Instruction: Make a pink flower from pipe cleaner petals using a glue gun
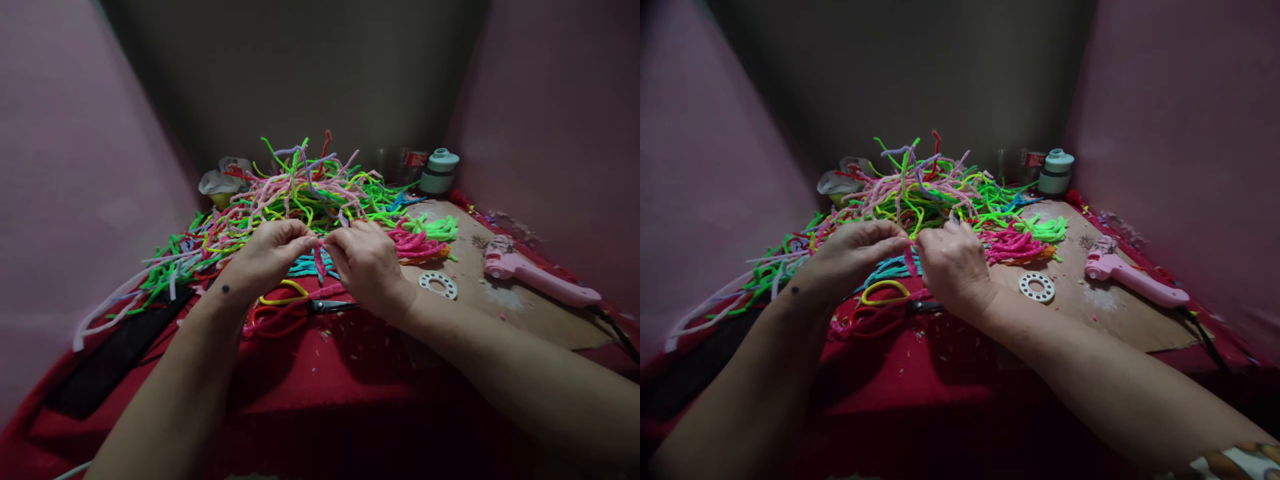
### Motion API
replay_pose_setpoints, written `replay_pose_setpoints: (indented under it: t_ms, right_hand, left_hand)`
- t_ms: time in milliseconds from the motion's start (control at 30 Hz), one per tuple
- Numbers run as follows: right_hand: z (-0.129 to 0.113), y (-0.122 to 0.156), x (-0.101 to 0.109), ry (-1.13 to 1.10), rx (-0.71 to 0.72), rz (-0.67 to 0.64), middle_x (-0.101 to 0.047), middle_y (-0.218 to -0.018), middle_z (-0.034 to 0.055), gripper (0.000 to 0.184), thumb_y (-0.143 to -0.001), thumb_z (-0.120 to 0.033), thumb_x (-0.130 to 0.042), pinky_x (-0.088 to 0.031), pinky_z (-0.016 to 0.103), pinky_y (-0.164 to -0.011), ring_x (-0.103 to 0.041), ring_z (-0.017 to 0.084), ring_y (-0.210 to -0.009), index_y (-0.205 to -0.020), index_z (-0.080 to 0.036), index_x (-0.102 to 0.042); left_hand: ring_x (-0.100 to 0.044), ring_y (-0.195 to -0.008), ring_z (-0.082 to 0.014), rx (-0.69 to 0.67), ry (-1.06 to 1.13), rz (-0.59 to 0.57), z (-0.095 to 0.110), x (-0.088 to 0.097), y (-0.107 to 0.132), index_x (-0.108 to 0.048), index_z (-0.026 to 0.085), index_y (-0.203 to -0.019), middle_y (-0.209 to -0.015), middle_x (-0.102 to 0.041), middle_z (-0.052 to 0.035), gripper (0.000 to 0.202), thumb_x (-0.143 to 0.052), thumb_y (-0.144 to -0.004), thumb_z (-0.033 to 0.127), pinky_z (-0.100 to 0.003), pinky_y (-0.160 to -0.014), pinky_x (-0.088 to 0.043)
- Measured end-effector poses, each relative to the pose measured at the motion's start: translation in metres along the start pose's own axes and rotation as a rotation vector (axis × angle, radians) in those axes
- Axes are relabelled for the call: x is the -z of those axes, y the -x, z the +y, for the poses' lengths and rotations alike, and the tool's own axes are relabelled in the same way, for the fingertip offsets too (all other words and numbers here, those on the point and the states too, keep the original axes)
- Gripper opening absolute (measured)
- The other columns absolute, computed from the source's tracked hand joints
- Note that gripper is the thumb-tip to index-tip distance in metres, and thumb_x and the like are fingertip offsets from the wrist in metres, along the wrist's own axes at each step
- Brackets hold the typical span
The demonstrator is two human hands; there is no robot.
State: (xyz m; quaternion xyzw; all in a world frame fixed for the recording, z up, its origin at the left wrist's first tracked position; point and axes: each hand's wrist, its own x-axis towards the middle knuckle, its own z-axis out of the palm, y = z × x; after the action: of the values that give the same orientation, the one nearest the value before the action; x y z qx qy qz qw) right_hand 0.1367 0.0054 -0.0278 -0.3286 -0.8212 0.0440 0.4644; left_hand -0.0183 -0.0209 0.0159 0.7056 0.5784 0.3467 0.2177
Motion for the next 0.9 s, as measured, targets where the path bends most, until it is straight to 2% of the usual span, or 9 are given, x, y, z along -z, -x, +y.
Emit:
replay_pose_setpoints:
  t_ms: [200, 300, 400, 500, 667, 800, 900]
  right_hand:
    - [-0.003, -0.003, 0.001, -0.933, -0.539, -0.235, -0.052, -0.055, -0.0021, 0.023, -0.076, -0.035, -0.06, -0.031, 0.023, -0.048, -0.039, 0.007, -0.048, -0.065, -0.015, -0.06]
    - [0.0, -0.005, -0.002, -1.258, -0.716, -0.33, -0.056, -0.058, -0.0013, 0.017, -0.067, -0.03, -0.068, -0.035, 0.022, -0.049, -0.044, 0.007, -0.048, -0.067, -0.014, -0.063]
    - [0.0, -0.006, -0.003, -1.44, -0.827, -0.409, -0.062, -0.061, 0.0025, 0.012, -0.062, -0.021, -0.07, -0.041, 0.024, -0.054, -0.053, 0.01, -0.053, -0.065, -0.013, -0.061]
    - [0.001, -0.005, -0.004, -1.335, -0.783, -0.35, -0.06, -0.056, 0.0014, 0.012, -0.062, -0.02, -0.07, -0.038, 0.023, -0.051, -0.05, 0.008, -0.048, -0.062, -0.012, -0.06]
    - [0.0, -0.002, -0.001, -0.758, -0.491, -0.211, -0.055, -0.053, -0.0012, 0.015, -0.071, -0.023, -0.063, -0.034, 0.023, -0.051, -0.045, 0.009, -0.05, -0.059, -0.014, -0.06]
    - [-0.002, 0.003, -0.003, -0.342, -0.25, -0.132, -0.052, -0.054, -0.0006, 0.019, -0.077, -0.021, -0.056, -0.03, 0.025, -0.054, -0.042, 0.009, -0.051, -0.059, -0.015, -0.059]
    - [-0.002, 0.005, -0.006, -0.285, -0.223, -0.112, -0.053, -0.054, 0.0003, 0.021, -0.079, -0.02, -0.053, -0.03, 0.025, -0.053, -0.041, 0.01, -0.051, -0.059, -0.016, -0.06]
  left_hand:
    - [-0.049, -0.058, -0.0105, -0.022, 0.195, 0.079, -0.004, -0.006, -0.002, -0.058, 0.015, -0.069, -0.064, -0.057, 0.0001, 0.015, -0.055, -0.072, 0.03, -0.021, -0.056, -0.04]
    - [-0.05, -0.06, -0.0102, -0.077, 0.21, 0.097, -0.005, -0.006, -0.001, -0.057, 0.015, -0.071, -0.065, -0.057, 0.0001, 0.013, -0.054, -0.075, 0.027, -0.02, -0.058, -0.041]
    - [-0.051, -0.062, -0.0107, -0.111, 0.074, 0.14, -0.004, -0.005, 0.0, -0.058, 0.015, -0.072, -0.069, -0.059, -0.0005, 0.013, -0.054, -0.075, 0.027, -0.02, -0.059, -0.04]
    - [-0.053, -0.065, -0.0124, -0.134, -0.113, 0.18, -0.001, -0.004, 0.002, -0.062, 0.015, -0.073, -0.072, -0.063, -0.0018, 0.017, -0.054, -0.075, 0.03, -0.022, -0.062, -0.04]
    - [-0.054, -0.065, -0.0136, -0.165, -0.293, 0.174, 0.004, 0.001, 0.004, -0.067, 0.016, -0.07, -0.068, -0.063, -0.001, 0.021, -0.053, -0.074, 0.032, -0.024, -0.062, -0.039]
    - [-0.045, -0.049, -0.0101, -0.033, -0.23, 0.141, 0.008, -0.002, 0.004, -0.064, 0.015, -0.058, -0.048, -0.052, 0.0023, 0.021, -0.056, -0.071, 0.029, -0.022, -0.048, -0.034]
    - [-0.039, -0.038, -0.0076, 0.114, -0.004, 0.119, 0.008, -0.006, 0.005, -0.062, 0.014, -0.058, -0.041, -0.046, 0.0043, 0.019, -0.058, -0.07, 0.028, -0.021, -0.039, -0.03]
